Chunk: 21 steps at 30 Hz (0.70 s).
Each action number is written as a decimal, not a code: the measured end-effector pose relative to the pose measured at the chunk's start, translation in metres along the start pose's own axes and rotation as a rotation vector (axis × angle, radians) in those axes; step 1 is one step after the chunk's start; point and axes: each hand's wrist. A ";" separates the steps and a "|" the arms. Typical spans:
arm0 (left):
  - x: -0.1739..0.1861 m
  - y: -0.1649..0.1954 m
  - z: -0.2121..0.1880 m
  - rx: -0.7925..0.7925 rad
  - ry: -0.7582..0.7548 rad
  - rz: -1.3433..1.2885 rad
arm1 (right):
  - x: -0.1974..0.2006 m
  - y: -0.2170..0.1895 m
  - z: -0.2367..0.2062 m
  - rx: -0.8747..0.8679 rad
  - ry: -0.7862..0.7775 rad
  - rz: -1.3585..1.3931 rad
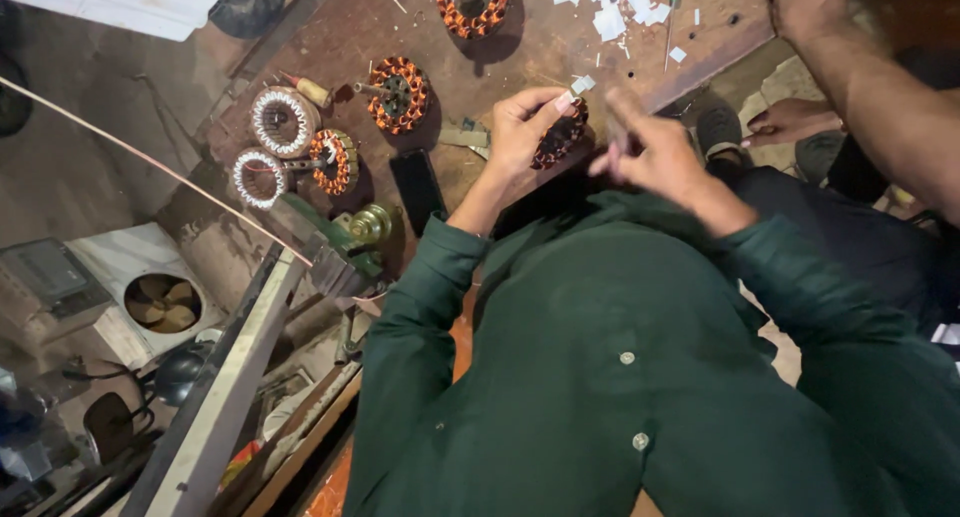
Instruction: The person assembles a small electrical component, likely a motor stator, by inserting white insulating pieces into slots between copper windings. They use a screwdriver to press the pieces in and scissors to trim excess material.
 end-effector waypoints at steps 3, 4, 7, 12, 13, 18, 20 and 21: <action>-0.006 0.002 -0.004 -0.021 -0.012 0.028 | 0.037 0.010 0.021 -0.175 0.397 -0.329; -0.007 0.002 -0.005 -0.102 -0.034 0.134 | 0.050 0.011 0.028 -0.134 0.481 -0.515; -0.013 0.000 -0.011 -0.400 -0.058 0.550 | 0.056 0.014 0.030 0.076 0.693 -0.915; -0.014 -0.003 -0.019 -0.559 -0.080 0.728 | -0.007 0.014 0.024 0.013 0.264 -0.133; -0.014 -0.002 -0.020 -0.582 -0.086 0.734 | -0.019 0.014 0.028 -0.040 0.234 -0.023; -0.017 0.008 -0.026 -0.533 0.038 0.751 | -0.033 0.013 0.048 -0.164 0.298 0.272; -0.017 0.011 -0.029 -0.569 0.124 0.808 | -0.031 0.011 0.051 -0.181 0.293 0.376; -0.016 0.012 -0.030 -0.585 0.098 0.823 | -0.031 0.010 0.051 -0.187 0.294 0.426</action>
Point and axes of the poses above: each hand's wrist, its own z-axis towards the middle knuckle, its own x-axis out of the back of the hand, y = z × x, and after that the axes turned 11 degrees about -x, right-handed
